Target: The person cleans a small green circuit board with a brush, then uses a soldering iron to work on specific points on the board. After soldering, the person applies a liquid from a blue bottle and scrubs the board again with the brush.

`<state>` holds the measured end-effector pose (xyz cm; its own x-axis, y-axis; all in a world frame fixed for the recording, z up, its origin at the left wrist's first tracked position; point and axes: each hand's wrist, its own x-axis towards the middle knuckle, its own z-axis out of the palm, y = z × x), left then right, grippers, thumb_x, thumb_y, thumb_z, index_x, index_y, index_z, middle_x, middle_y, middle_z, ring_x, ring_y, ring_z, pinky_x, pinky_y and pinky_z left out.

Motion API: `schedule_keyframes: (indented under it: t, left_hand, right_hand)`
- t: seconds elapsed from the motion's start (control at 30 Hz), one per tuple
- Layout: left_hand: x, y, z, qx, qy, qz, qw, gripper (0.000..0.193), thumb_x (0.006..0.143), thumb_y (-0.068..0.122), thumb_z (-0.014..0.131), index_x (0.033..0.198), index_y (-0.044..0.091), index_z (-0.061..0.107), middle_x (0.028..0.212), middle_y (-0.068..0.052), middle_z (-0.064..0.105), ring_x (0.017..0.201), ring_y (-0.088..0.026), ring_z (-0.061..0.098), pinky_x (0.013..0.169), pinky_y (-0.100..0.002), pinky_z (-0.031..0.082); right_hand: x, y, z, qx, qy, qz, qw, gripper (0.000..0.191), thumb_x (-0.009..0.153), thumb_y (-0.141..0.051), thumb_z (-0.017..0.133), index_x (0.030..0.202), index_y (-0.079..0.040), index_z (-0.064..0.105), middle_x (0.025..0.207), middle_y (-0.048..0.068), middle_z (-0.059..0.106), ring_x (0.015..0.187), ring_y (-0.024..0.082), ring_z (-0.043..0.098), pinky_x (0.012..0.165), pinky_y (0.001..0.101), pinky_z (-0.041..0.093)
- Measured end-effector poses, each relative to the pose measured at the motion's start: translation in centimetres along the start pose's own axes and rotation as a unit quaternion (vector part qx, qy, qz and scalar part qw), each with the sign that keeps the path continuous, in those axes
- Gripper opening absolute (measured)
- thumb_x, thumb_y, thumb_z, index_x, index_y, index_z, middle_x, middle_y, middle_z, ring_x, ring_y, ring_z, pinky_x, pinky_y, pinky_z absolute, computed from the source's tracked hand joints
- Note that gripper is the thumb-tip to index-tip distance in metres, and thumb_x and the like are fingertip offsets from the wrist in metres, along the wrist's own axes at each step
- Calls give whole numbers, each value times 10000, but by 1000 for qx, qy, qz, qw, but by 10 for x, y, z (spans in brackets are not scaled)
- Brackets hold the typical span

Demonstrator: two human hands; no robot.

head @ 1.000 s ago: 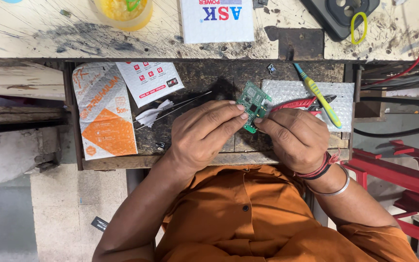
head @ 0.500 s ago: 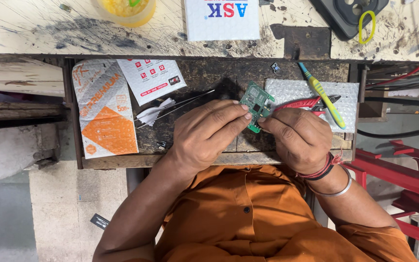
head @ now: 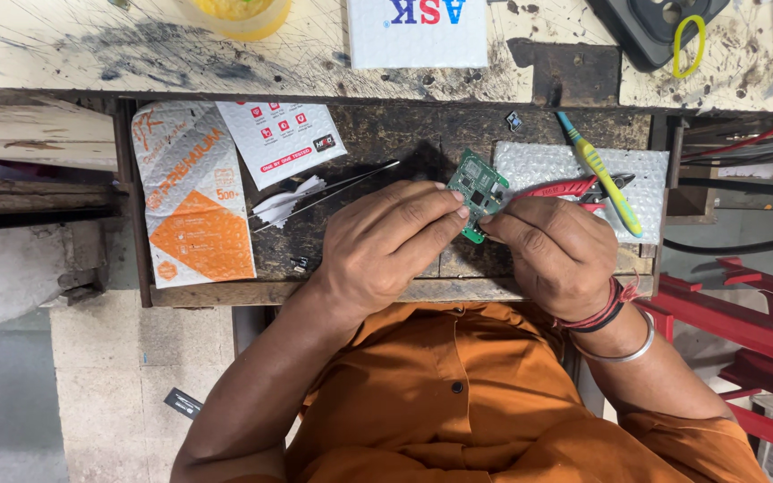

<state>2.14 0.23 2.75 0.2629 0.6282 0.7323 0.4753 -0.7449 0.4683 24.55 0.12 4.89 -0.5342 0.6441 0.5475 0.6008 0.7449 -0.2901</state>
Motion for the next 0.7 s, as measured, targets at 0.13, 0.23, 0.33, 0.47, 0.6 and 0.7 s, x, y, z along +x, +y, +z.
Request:
schedule_keyframes:
  t: [0.13,0.23,0.33,0.47,0.6,0.7]
  left_hand:
    - [-1,0,0,7,-7,5,1000,117,905,74,798,1014,33,791,1069,-70,732,1027,-223,737,856,-329,642]
    - [-1,0,0,10,-2,2,1000,117,903,79,798,1014,40,789,1078,-64,730,1034,-216,738,877,-336,646]
    - [-2,0,-1,16,-11,5,1000,125,891,74,801,1007,28,792,1060,-76,733,1012,-225,739,849,-335,643]
    - [0,-1,2,6,3,-14,1000,114,912,77,799,1018,37,790,1069,-73,738,1022,-223,746,859,-320,650]
    - [0,-1,1,-5,1,-35,999,104,910,73,795,1009,42,792,1061,-71,739,1016,-226,749,853,-321,648]
    - [1,0,0,-19,-16,-35,999,105,906,65,789,1008,38,789,1061,-72,735,1019,-225,752,853,-319,650]
  right_hand:
    - [-1,2,-1,9,-11,-2,1000,274,798,117,744,1021,-41,750,955,87,687,838,234,708,664,348,544]
    - [-1,3,-1,10,-15,2,1000,274,804,117,743,1027,-43,754,959,92,684,839,235,705,673,353,548]
    - [-1,3,-1,21,-14,12,1000,267,800,105,754,1016,-50,749,965,87,690,842,232,706,688,356,555]
    - [-1,2,-1,26,-10,17,999,272,818,70,814,1054,-53,763,972,78,688,861,225,713,710,348,566]
    - [0,1,-1,31,-2,13,999,294,792,16,872,1062,-56,780,955,77,679,843,227,707,693,346,561]
    - [1,1,-1,24,1,10,1000,284,786,13,883,1040,-65,782,946,75,681,833,225,704,683,343,558]
